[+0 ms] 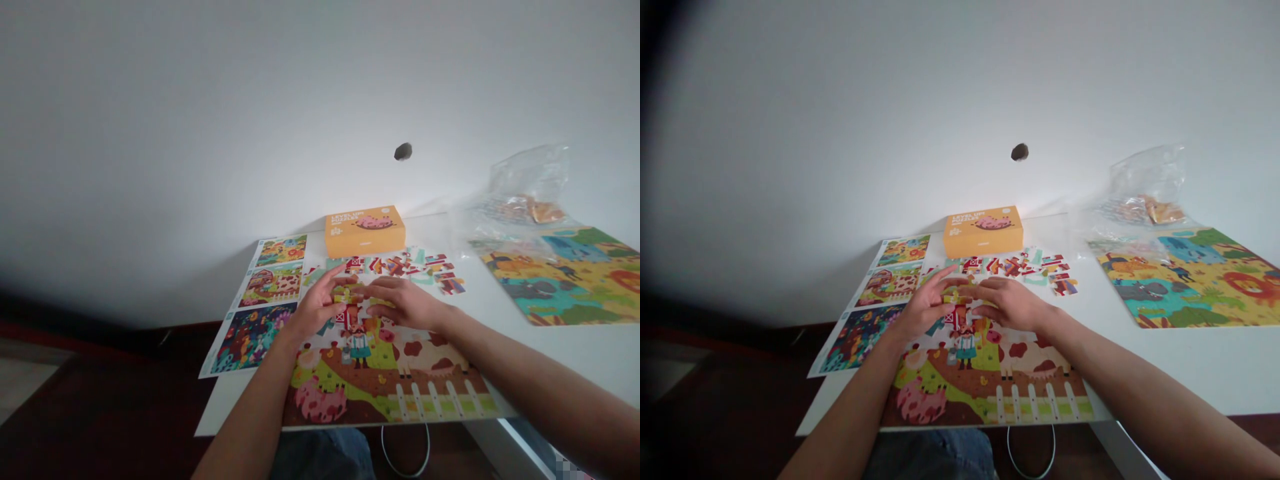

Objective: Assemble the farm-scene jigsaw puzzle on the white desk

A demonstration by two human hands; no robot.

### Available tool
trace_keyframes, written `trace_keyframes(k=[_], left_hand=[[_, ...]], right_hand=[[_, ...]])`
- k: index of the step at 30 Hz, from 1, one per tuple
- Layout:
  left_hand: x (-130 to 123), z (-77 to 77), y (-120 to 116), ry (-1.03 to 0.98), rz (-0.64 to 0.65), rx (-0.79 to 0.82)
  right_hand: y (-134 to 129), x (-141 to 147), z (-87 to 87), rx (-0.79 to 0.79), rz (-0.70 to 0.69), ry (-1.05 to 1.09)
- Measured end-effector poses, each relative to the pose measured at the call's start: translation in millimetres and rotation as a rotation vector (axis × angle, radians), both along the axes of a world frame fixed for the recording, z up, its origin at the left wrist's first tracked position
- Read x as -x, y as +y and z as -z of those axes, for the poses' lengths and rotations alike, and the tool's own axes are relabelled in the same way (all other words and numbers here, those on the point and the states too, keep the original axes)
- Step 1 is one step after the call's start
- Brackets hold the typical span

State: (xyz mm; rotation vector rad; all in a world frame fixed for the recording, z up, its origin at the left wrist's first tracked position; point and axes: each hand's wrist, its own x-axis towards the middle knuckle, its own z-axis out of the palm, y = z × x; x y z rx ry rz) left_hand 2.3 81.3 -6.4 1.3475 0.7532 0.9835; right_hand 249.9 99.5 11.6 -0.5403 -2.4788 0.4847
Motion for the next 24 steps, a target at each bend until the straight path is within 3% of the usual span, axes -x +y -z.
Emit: trace_keyframes(k=[4,12,16,20,24], left_hand=[[-0.7,1.0,1.4,0.038,-0.063,0.019],[1.1,4.2,5.5,0.206,-0.183,0.047],[-0.8,5.3,5.5,0.244,-0.273,-0.03],[-7.0,11.6,4.1,0.356,-0.237,-0.094],[-6.2,14.9,3.2,0.49,-0.234,-0.282]], right_hand=[[-0.4,7.8,4.4,0.003,-0.079,0.011],[1.9,8.9,6.4,-0.009,-0.036,0.149],[-0.4,7.6,3.7,-0.008,0.011,0.099],[0.1,8.8,5.3,0.059,-0.003,0.068],[2.3,10.7,10.9,0.139,-0.001,0.062]])
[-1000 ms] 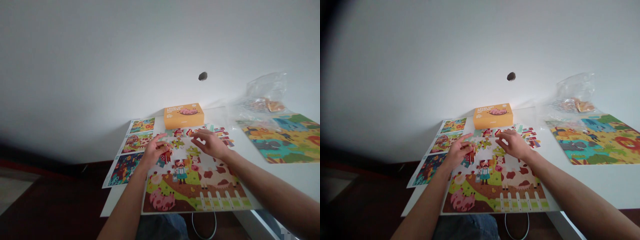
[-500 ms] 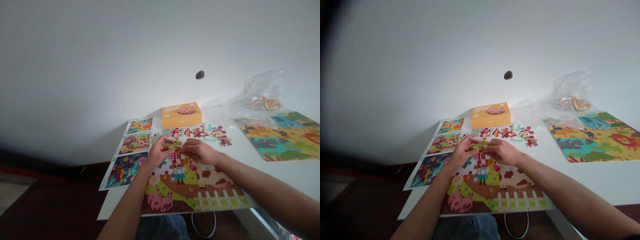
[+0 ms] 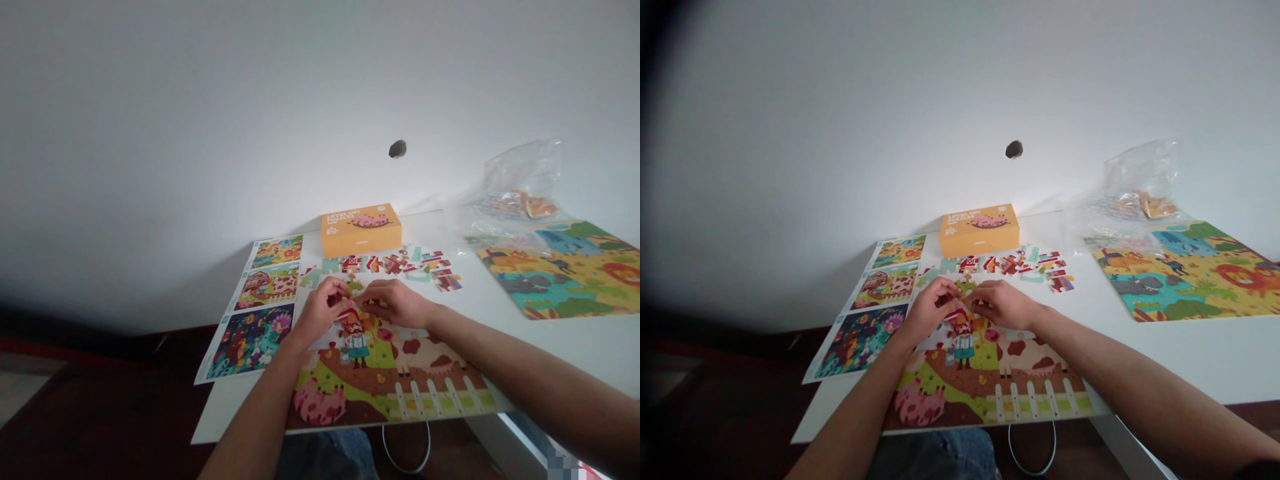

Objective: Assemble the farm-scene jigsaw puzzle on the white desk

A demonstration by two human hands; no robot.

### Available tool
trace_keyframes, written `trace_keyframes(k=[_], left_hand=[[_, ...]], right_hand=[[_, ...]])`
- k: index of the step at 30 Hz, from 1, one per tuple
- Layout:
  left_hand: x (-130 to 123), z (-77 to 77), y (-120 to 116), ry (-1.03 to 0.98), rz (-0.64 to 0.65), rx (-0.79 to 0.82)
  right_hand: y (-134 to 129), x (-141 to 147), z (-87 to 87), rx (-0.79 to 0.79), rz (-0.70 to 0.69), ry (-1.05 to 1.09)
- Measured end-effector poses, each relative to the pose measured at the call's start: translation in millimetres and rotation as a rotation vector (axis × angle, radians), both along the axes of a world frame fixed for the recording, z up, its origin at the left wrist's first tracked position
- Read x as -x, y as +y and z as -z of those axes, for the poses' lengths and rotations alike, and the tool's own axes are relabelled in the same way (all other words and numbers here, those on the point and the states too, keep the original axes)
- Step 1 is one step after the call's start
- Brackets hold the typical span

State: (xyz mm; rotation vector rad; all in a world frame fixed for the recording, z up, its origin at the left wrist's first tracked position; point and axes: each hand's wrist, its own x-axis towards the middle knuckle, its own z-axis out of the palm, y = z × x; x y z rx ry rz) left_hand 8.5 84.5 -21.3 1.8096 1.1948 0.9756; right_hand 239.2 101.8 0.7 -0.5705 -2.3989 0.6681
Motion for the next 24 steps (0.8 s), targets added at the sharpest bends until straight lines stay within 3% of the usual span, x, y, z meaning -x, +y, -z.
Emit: trace_keyframes(k=[5,8,24], left_hand=[[14.9,-10.7,-0.8,0.296,0.084,-0.222],[21.3,-15.8,-0.8,0.387,0.139,-0.273],[25.7,-6.0,1.0,0.504,0.169,-0.355]], right_hand=[[1.3,-1.4,5.3,0.048,0.106,-0.033],[2.3,-2.7,8.1,0.045,0.122,-0.077],[2.7,-2.3,0.6,-0.158,0.047,-0.131]])
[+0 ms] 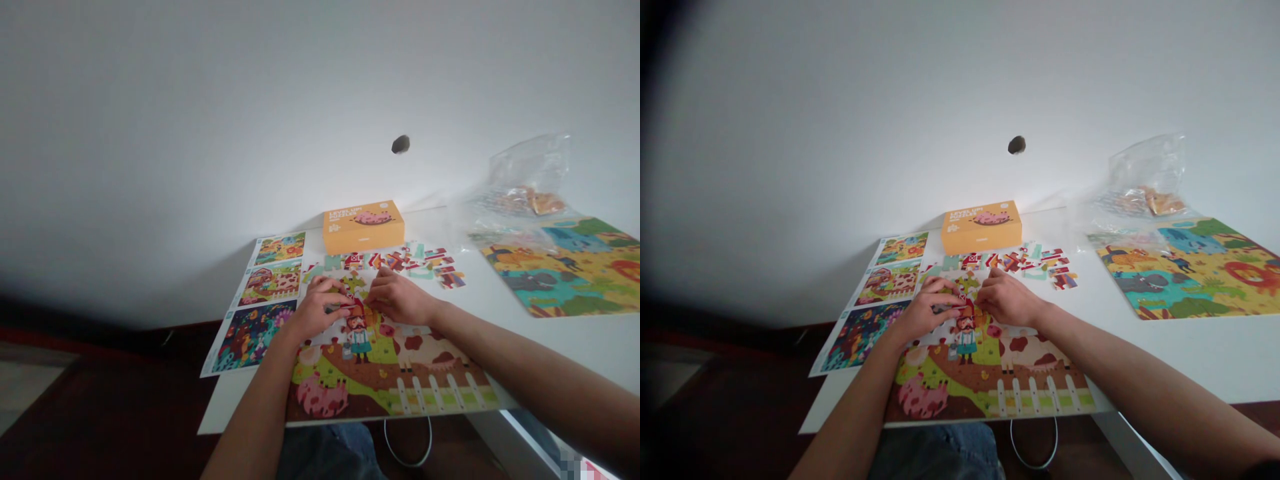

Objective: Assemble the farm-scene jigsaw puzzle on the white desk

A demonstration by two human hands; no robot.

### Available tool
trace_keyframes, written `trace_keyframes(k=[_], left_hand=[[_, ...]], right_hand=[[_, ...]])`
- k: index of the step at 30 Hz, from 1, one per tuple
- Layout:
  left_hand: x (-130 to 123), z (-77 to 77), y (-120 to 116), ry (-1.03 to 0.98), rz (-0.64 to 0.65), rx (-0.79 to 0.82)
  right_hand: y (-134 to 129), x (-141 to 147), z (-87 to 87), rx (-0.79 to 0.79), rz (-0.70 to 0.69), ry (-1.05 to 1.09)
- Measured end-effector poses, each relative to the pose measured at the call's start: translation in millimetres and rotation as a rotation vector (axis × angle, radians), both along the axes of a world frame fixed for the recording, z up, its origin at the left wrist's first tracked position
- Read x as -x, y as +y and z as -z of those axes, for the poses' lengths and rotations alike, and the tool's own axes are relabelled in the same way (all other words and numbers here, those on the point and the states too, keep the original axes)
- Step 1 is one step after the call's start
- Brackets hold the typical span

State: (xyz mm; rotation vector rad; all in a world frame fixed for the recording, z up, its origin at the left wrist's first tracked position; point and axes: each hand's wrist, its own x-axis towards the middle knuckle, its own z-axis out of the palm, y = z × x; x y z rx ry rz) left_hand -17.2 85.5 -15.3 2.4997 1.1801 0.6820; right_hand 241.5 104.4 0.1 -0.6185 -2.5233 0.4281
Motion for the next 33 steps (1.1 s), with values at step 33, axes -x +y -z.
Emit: trace_keyframes(k=[33], left_hand=[[-9.1,1.0,-1.1,0.038,-0.087,-0.014]], right_hand=[[3.1,-4.7,7.3,0.087,0.058,0.014]])
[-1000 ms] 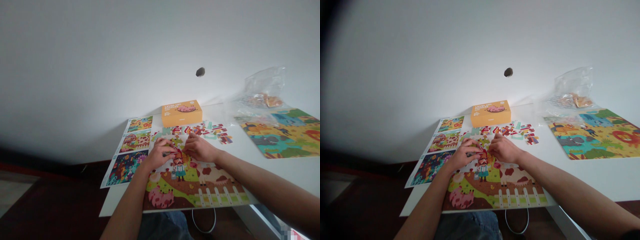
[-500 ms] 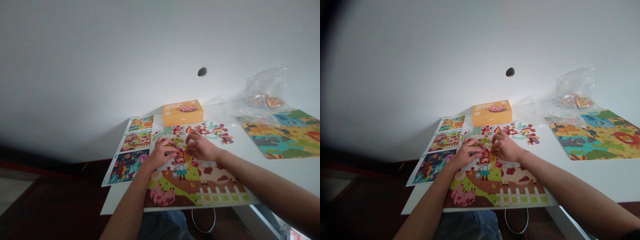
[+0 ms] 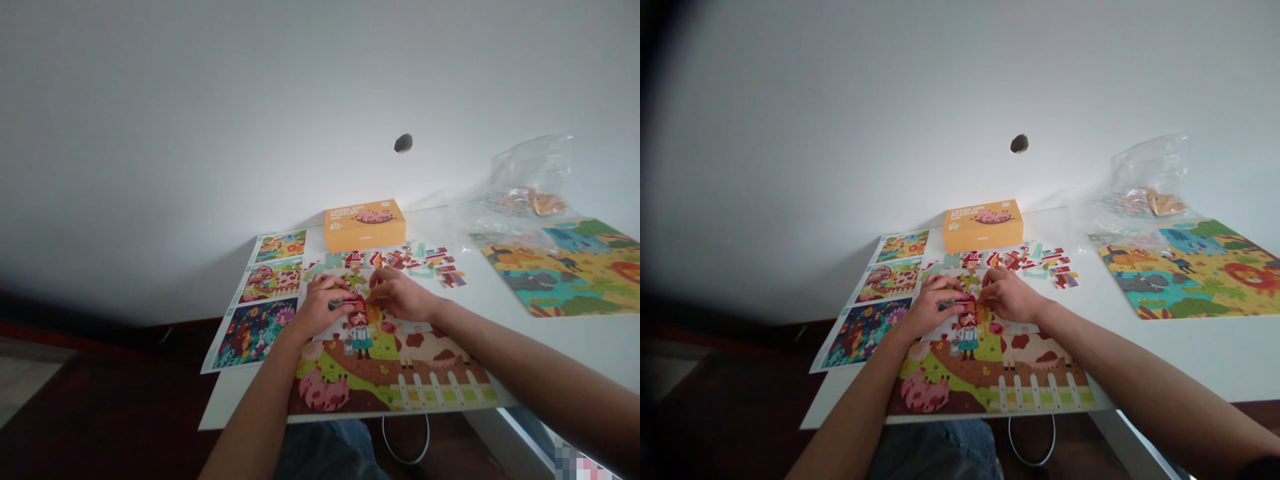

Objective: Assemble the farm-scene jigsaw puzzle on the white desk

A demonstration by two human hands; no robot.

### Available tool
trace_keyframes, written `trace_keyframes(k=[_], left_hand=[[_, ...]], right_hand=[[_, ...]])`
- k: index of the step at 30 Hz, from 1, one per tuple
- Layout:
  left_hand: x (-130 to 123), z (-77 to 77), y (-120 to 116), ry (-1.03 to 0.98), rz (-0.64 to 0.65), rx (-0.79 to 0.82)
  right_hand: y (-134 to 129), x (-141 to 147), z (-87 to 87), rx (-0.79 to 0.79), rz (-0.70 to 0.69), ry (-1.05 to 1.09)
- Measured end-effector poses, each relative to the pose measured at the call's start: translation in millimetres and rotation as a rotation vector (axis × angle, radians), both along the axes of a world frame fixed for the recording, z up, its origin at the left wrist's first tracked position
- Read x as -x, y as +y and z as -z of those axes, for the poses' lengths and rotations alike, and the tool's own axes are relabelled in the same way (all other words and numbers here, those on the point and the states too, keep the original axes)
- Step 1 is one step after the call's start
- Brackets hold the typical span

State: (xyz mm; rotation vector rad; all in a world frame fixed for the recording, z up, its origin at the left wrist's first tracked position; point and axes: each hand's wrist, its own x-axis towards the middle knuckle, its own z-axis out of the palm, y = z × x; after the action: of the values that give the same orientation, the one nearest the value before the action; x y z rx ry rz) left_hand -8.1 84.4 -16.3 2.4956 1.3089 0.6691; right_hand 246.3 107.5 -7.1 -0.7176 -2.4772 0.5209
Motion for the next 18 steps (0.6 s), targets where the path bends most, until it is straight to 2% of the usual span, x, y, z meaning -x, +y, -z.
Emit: trace_keyframes(k=[12,18], left_hand=[[2.5,1.5,-0.3,0.033,0.027,-0.017],[10.6,1.3,2.3,0.056,-0.054,-0.018]], right_hand=[[0.8,-2.2,-0.2,-0.009,-0.004,-0.044],[0.7,-4.9,-4.7,0.002,-0.027,-0.052]])
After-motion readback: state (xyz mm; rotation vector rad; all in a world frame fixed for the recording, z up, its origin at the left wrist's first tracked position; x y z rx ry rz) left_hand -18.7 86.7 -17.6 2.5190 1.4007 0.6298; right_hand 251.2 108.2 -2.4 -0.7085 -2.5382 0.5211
